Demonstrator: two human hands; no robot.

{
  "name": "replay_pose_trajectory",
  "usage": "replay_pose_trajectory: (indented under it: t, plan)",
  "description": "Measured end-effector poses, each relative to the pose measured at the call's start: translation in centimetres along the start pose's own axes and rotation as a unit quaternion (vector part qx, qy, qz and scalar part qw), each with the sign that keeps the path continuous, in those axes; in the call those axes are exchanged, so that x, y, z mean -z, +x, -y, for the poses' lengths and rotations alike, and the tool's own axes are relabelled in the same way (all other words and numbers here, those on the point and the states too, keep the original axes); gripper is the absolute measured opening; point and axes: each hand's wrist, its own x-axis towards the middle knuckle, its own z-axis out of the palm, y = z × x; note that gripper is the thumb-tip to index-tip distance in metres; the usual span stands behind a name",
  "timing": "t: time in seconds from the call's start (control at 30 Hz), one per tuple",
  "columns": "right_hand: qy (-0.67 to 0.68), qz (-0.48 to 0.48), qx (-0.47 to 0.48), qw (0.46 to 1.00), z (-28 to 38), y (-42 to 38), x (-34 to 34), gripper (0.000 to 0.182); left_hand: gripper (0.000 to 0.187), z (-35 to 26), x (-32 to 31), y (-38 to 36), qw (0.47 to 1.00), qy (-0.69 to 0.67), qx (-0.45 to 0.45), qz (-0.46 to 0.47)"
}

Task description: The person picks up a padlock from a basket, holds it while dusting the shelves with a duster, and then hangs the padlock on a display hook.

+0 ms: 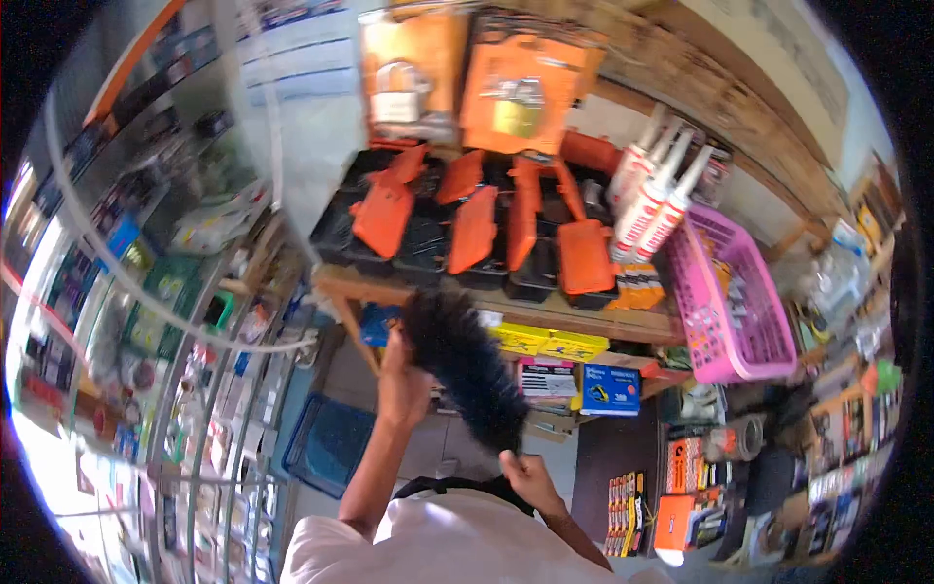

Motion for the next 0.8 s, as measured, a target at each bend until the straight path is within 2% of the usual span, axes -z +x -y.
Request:
replay_pose_trajectory:
  t: [0.03,0.07,0.13,0.2,0.27,0.3,0.33,0.4,0.43,0.5,0.53,0.57,0.6,0.63,0.7,0.73,0.8]
  plan:
    - [-0.034,0.048,0.008,0.998,0.7,-0.1,0.4,0.050,0.051,1.3,3.0,0.8,0.999,-0.017,0.028,0.014]
    - [-0.066,0.095,0.015,0.993,1.1,-0.2,0.8,0.051,0.050,1.1,2.7,0.3,0.990,-0.089,0.080,0.081]
    - [-0.068,0.042,-0.010,0.997,0.0,-0.1,1.9,0.051,0.051,1.0,2.7,1.2,0.994,-0.080,0.051,0.048]
    - [0.041,-0.119,0.088,0.988,-1.8,0.2,3.3,0.050,0.053,0.1,0.9,0.1,0.999,0.011,0.030,0.032]
    - [0.024,-0.277,0.147,0.949,-1.4,1.3,5.5,0.046,0.057,0.8,1.6,0.5,0.998,0.011,0.033,0.056]
    - [0.024,-0.283,0.148,0.947,-1.4,1.8,7.1,0.046,0.056,1.0,1.7,0.6,0.998,0.012,0.035,0.050]
    - [0.123,-0.311,0.105,0.937,-1.4,2.2,9.0,0.039,0.055,1.2,1.7,0.7,0.998,0.013,0.036,0.043]
    - [0.316,-0.355,0.018,0.880,-1.4,2.8,12.7,0.026,0.054,1.6,1.7,1.0,0.998,0.020,0.037,0.053]
    - [0.317,-0.359,0.020,0.878,-1.0,3.3,14.2,0.026,0.054,1.9,1.8,1.0,0.998,0.018,0.039,0.043]
    - [0.141,-0.366,0.054,0.918,0.1,4.0,17.0,0.023,0.053,2.2,2.1,1.1,0.998,0.016,0.043,0.039]
    - [0.141,-0.370,0.055,0.916,-1.0,5.0,18.5,0.023,0.054,2.4,2.3,1.0,0.998,0.016,0.042,0.052]
    - [-0.060,-0.406,0.141,0.901,-3.0,6.8,20.0,0.023,0.055,2.6,2.3,1.1,0.997,0.015,0.041,0.065]
    - [-0.260,-0.422,0.220,0.840,-3.7,8.1,21.4,0.024,0.055,2.8,2.2,1.2,0.997,0.013,0.040,0.069]
    - [-0.260,-0.423,0.221,0.839,-3.0,8.5,22.3,0.024,0.055,2.9,2.1,1.1,0.998,0.006,0.034,0.052]
    - [-0.293,-0.334,0.110,0.889,0.5,8.9,24.2,0.029,0.054,3.0,1.9,1.1,0.999,-0.001,0.022,0.037]
    - [-0.119,-0.261,-0.064,0.956,5.9,8.7,24.1,0.032,0.053,3.0,1.8,1.1,0.999,-0.008,0.015,0.040]
    - [-0.238,-0.325,0.023,0.915,0.0,12.9,26.7,0.028,0.051,2.8,1.2,1.0,0.999,-0.015,-0.001,0.045]
